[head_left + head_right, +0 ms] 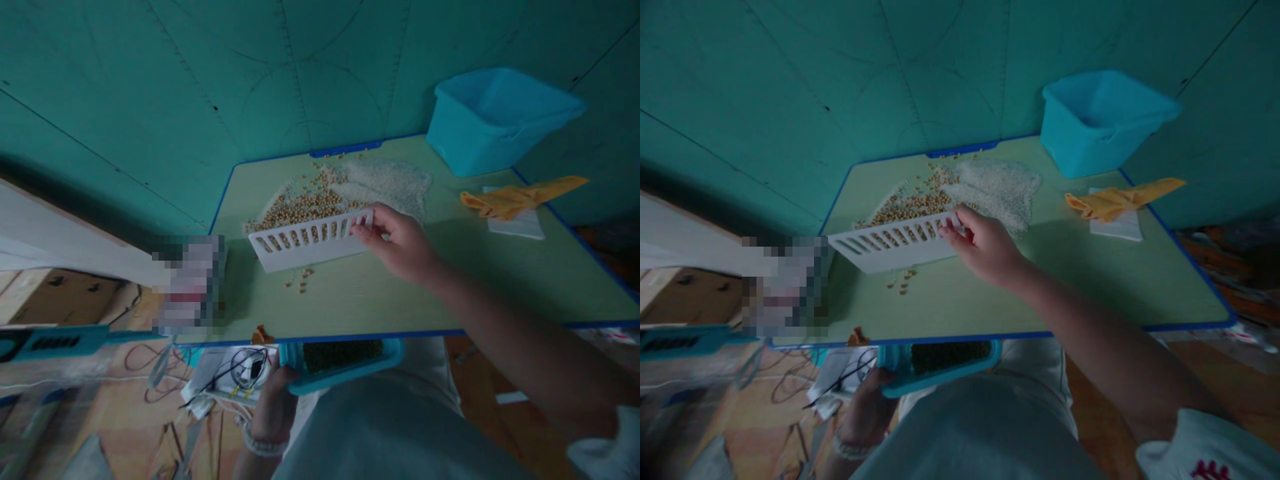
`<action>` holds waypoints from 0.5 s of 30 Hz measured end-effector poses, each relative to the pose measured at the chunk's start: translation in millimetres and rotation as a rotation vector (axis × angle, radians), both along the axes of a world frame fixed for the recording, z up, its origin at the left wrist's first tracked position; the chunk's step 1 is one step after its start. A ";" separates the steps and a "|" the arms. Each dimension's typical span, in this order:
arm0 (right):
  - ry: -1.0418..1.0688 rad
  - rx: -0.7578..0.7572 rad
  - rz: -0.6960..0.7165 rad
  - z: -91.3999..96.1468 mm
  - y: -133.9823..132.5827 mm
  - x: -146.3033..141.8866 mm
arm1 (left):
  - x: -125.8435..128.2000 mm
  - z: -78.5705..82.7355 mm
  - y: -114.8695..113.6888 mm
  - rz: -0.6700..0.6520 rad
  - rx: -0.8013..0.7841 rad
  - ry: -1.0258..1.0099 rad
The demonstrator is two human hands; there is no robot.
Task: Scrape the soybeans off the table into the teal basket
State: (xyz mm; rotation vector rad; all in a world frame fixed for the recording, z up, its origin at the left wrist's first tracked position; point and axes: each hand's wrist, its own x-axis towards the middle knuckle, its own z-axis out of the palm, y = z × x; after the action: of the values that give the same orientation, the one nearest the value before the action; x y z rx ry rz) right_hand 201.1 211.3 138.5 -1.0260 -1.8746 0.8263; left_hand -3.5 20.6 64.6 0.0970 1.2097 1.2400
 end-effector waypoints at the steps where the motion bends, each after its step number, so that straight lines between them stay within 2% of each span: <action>1: 0.007 -0.009 0.003 -0.2 0.4 0.1 | -0.1 -0.6 -0.3 -0.004 0.002 -0.002; 15: -0.040 -0.066 0.117 2.8 -7.2 -2.0 | 0.7 -4.0 -1.9 -0.010 0.018 0.017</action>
State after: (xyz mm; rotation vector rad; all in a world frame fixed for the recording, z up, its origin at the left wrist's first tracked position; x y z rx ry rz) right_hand 199.1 204.0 141.4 -0.9867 -1.9674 0.9475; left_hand -2.8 18.8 60.7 0.1270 1.2113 1.2444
